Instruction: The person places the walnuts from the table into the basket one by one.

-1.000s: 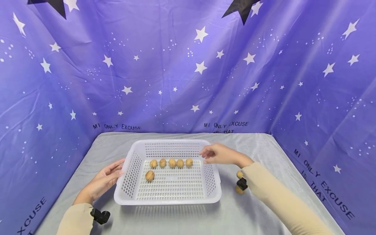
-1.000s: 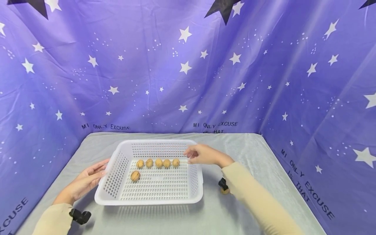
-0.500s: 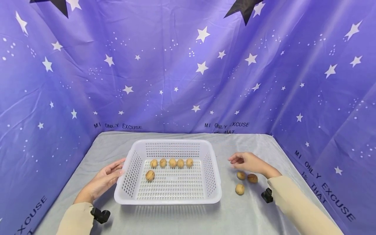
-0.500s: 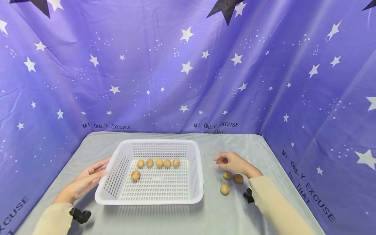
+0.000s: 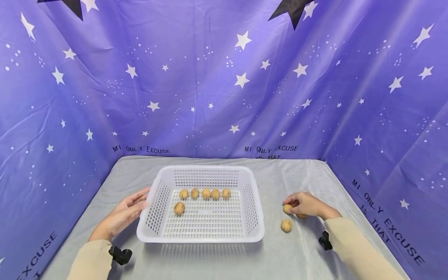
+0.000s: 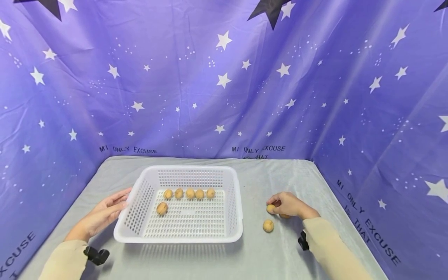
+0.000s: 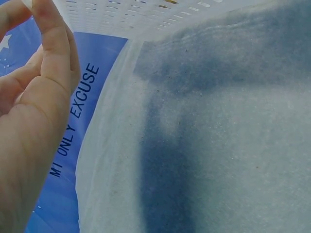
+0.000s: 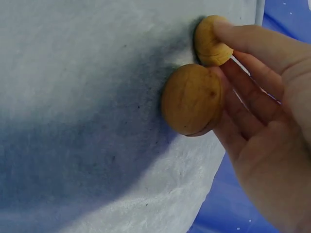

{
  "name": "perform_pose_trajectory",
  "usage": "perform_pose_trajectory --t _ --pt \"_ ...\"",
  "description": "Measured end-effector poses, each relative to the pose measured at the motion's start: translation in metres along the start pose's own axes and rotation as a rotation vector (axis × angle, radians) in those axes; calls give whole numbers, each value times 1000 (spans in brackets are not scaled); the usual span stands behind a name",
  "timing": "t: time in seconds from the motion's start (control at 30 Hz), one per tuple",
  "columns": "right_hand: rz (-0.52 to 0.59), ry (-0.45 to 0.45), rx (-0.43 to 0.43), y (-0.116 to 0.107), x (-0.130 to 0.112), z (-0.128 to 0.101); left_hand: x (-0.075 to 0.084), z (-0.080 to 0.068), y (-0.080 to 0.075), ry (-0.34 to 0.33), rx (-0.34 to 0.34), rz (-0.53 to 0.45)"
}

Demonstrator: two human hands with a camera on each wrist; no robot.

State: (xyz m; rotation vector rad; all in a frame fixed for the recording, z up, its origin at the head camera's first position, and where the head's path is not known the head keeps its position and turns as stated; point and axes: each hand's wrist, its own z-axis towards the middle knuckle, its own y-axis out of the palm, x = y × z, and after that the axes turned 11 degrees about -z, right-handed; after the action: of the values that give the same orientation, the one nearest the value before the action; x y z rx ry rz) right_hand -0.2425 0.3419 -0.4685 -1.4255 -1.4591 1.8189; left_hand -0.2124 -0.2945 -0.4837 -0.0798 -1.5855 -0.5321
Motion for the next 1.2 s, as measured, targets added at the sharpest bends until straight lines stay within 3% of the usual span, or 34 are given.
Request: perform_pose_trajectory --t 0.27,0.57,0.93,1.2 --pt "1 8 -18 -3 -1 1 1 1 0 -5 14 3" --pt "18 19 14 -24 -21 9 1 0 -1 11 -15 14" --pt "-66 -84 74 -59 -69 28 0 1 0 8 -7 2" --pt "-101 -182 33 -67 -114 54 -1 0 0 6 1 3"
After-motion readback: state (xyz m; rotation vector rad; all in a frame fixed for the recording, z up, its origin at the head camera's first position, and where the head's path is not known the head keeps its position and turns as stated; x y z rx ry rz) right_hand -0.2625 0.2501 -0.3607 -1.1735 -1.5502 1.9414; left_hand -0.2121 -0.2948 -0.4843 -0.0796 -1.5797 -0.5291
